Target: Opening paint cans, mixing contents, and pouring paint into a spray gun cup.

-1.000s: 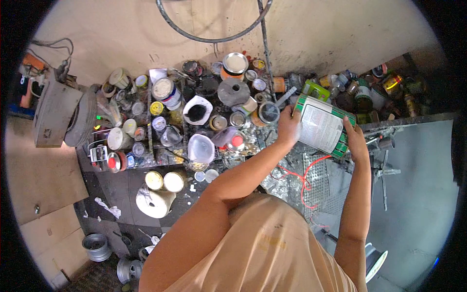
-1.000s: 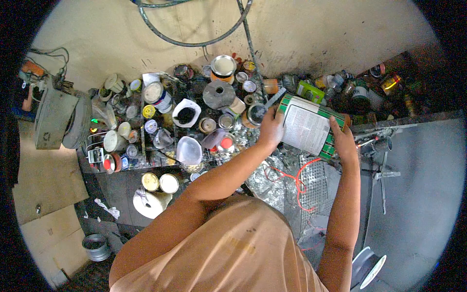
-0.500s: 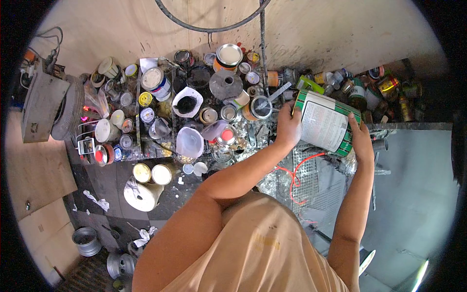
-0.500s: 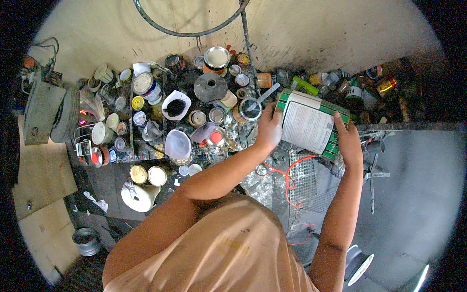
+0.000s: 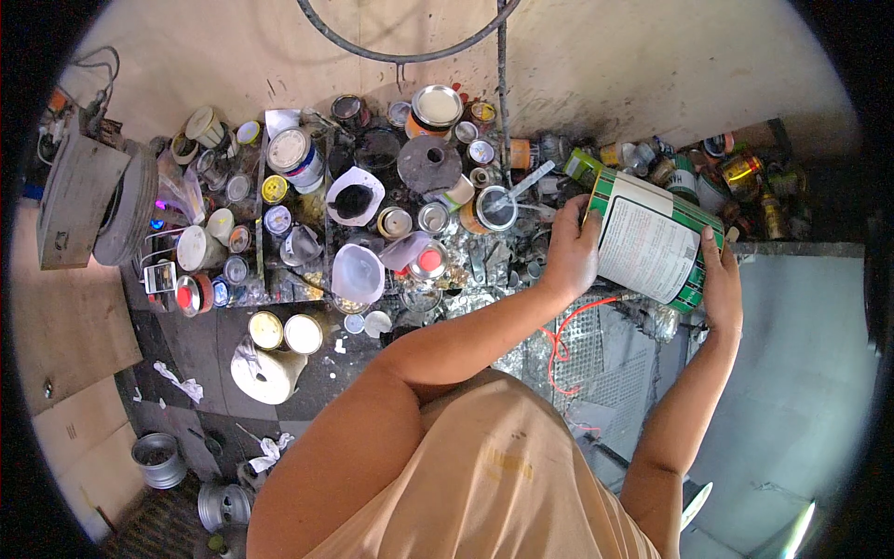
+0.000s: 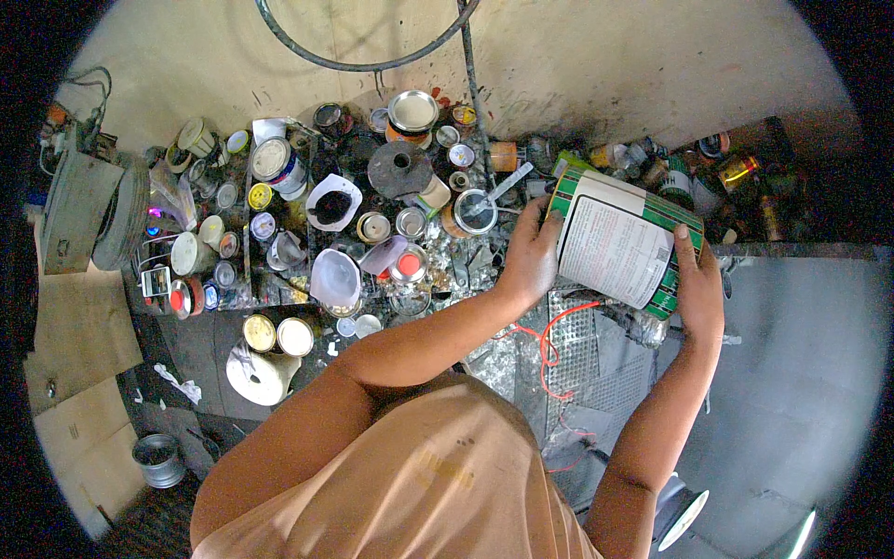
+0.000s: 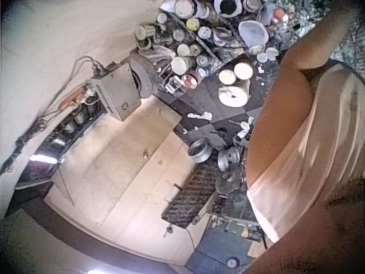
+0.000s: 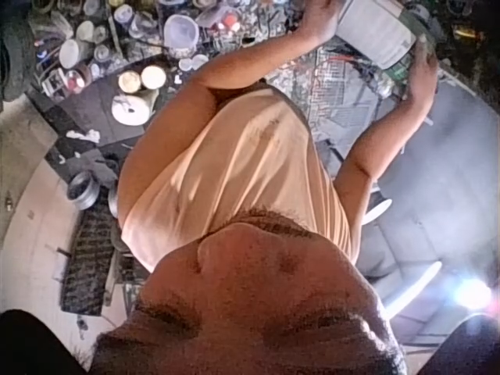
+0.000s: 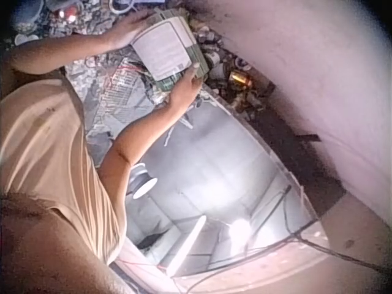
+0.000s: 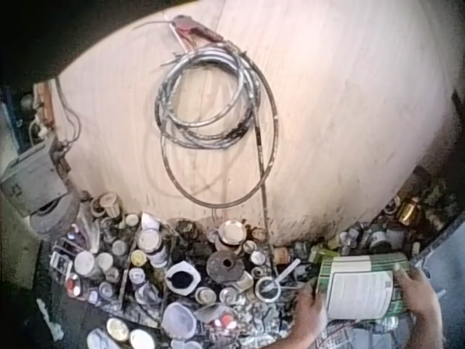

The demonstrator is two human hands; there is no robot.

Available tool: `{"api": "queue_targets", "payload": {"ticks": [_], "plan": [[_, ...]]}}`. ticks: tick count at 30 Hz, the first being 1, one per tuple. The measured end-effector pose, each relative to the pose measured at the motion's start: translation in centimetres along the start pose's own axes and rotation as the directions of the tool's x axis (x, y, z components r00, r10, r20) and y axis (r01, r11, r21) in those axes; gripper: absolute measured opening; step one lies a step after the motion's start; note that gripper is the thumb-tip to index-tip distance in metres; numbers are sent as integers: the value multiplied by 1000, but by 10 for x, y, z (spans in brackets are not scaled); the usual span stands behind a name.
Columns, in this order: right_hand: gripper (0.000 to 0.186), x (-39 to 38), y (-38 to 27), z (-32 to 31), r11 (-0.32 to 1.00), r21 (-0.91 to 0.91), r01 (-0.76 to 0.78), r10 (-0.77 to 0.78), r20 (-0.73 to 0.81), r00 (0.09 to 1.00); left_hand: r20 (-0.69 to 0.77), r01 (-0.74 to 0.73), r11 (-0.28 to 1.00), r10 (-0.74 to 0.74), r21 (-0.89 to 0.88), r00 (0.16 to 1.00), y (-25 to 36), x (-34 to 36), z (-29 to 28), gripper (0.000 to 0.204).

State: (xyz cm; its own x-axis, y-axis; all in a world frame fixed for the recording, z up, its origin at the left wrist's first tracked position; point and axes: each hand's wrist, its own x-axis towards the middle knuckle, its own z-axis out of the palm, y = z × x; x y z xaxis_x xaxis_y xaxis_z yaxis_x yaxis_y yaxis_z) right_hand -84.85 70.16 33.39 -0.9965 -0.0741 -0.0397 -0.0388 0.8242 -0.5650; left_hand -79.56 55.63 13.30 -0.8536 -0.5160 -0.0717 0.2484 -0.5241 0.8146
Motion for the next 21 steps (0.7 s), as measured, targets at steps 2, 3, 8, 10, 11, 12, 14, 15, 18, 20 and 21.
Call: {"api": "queue_targets", "payload": {"ticks": [2,3,8,10,11,12,14,15,18,20,21], "plan": [[79,-3,-2,-6,1000,0,-3,3,36,999,4,-9,1000,9,7,1000,3,-1,2,35],[79,-5,-2,-7,1000,0,-7,7,34,999,5,-20,1000,20,15,1000,4,-1,3,35],[82,-10,2,-10,999,-45,-23,22,-20,1000,23,-14,1000,14,13,1000,10,-4,7,34],[81,-10,2,-9,997,-69,-41,40,-21,999,15,-18,1000,18,16,1000,9,-4,6,34],[81,-10,3,-8,994,-94,-57,55,-26,998,14,-8,1000,8,0,1000,9,-4,6,34],[81,-10,6,-8,994,-96,-58,56,-23,998,13,2,1000,-2,-17,1000,8,-4,6,33],[81,-12,14,-7,998,-37,-41,41,-11,999,10,6,1000,-6,-12,1000,5,-4,7,33],[81,-13,22,-5,998,-39,-40,40,-8,999,11,7,1000,-7,-6,1000,5,-4,7,32],[70,-27,33,-3,998,16,-63,63,-19,998,-1,-10,1000,10,20,1000,4,-8,8,31],[70,-32,61,3,996,61,-69,70,-18,997,-4,3,1000,-3,12,1000,5,-13,7,32],[71,-36,70,4,992,99,-79,82,-26,996,2,22,1000,-22,-6,1000,6,-15,6,33]]}}
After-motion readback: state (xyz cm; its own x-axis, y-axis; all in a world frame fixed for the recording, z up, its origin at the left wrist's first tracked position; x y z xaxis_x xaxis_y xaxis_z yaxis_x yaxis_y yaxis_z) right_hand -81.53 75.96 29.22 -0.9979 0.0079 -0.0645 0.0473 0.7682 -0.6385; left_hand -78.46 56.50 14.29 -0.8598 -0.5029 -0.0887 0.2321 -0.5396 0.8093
